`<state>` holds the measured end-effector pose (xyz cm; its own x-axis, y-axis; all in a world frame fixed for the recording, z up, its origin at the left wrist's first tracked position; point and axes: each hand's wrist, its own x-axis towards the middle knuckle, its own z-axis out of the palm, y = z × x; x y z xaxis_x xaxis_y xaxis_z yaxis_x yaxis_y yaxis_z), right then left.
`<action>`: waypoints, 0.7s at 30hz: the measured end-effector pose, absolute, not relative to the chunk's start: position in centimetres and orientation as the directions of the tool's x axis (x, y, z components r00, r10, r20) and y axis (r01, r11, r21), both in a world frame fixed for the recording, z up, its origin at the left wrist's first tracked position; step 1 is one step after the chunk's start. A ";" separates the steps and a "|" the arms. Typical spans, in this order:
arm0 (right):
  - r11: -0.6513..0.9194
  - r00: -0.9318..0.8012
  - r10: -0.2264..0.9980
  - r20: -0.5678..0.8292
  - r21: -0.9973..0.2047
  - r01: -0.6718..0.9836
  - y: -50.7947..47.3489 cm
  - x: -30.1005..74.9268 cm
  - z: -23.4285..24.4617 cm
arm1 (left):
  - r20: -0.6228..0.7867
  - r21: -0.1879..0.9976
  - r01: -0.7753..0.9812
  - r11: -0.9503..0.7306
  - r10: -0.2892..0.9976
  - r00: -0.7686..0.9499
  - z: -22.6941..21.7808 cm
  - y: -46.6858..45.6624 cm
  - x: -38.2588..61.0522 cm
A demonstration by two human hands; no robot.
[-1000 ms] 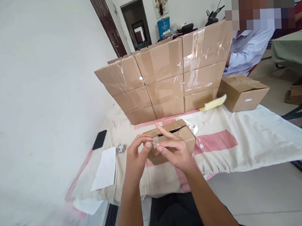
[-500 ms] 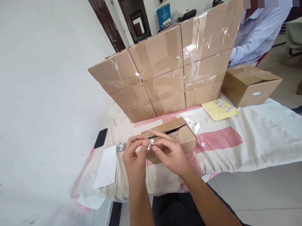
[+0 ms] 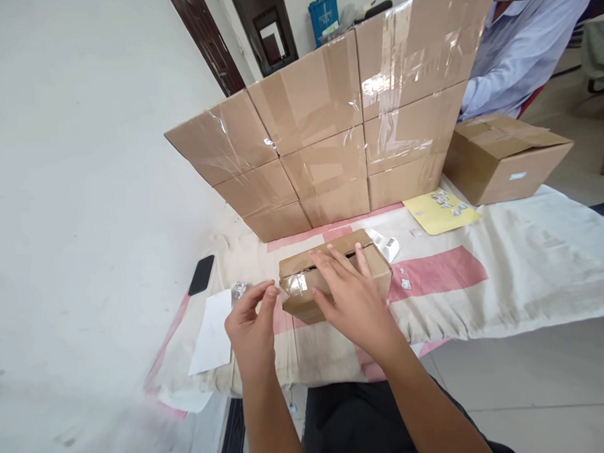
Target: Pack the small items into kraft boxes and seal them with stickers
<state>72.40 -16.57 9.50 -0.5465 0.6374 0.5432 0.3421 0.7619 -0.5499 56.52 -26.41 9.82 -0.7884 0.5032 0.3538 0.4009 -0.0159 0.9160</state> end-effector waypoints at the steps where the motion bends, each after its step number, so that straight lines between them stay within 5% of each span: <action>1: 0.767 -0.570 0.633 0.523 -0.522 0.373 -16.6 72.3 9.4 | 0.335 0.914 0.405 0.006 0.551 -0.765 9.6 -26.4 56.3; 6: 0.788 -0.635 0.609 0.475 -0.458 0.413 -16.6 72.3 9.0 | 0.372 0.839 0.544 0.012 0.717 -0.590 9.6 -25.0 56.2; 13: 0.791 -0.642 0.603 0.474 -0.460 0.403 -16.4 72.4 8.9 | 0.454 0.733 0.681 -0.012 0.754 -0.475 9.2 -24.1 55.1; 21: 0.782 -0.615 0.616 0.492 -0.477 0.401 -15.9 72.0 8.6 | 0.367 0.781 0.622 0.056 0.765 -0.529 8.6 -24.7 53.7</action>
<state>72.04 -15.92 8.57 -0.6155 0.6158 0.4919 0.4014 0.7820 -0.4768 53.68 -24.69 8.61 -0.5293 0.7649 0.3671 0.6221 0.0556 0.7810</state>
